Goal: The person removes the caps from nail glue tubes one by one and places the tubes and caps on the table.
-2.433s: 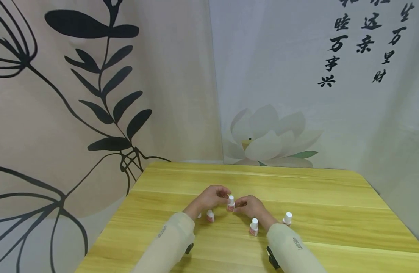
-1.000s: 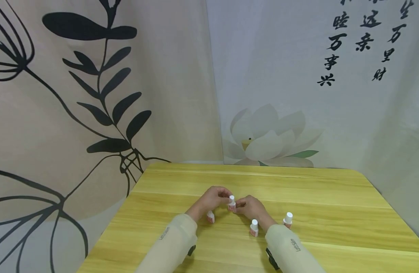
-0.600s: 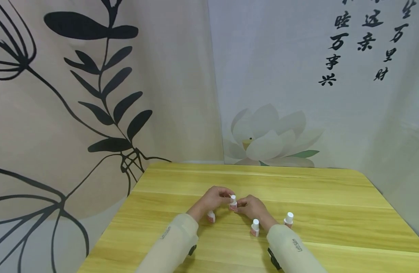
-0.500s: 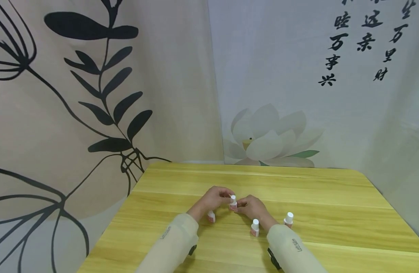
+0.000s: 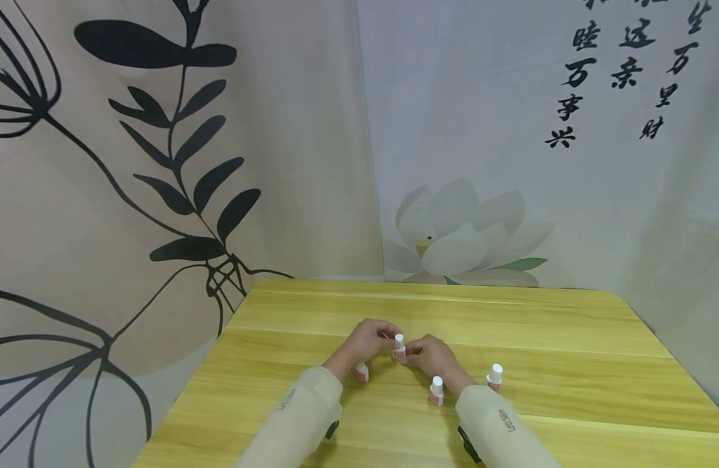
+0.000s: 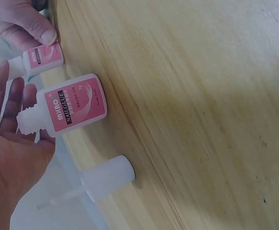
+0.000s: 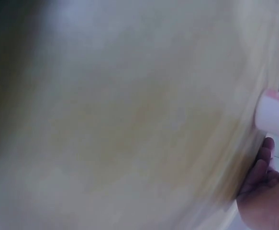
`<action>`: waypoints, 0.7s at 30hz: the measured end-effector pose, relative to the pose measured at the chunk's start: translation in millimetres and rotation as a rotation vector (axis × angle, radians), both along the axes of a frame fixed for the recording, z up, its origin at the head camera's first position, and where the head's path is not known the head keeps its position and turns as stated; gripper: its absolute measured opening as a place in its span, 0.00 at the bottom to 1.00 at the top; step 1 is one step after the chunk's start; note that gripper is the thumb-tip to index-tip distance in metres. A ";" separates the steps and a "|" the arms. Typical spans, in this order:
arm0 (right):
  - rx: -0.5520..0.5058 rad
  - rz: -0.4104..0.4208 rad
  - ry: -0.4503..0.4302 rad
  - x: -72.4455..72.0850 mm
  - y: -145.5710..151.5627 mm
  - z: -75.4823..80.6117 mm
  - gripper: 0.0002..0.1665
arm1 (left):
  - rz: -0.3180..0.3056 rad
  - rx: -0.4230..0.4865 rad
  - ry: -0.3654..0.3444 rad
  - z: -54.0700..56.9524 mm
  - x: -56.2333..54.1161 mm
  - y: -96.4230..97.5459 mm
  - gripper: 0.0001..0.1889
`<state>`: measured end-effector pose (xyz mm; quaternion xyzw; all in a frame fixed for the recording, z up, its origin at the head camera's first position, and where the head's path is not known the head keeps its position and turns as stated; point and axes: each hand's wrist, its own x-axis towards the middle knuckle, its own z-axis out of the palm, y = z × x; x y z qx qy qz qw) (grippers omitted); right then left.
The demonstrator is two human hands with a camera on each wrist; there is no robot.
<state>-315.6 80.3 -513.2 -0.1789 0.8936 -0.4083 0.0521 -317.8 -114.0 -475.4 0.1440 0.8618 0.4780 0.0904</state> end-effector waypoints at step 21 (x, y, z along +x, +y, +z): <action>0.000 0.008 0.005 0.6 -0.8 0.2 0.05 | -0.021 0.015 -0.034 7.8 3.8 -6.1 0.10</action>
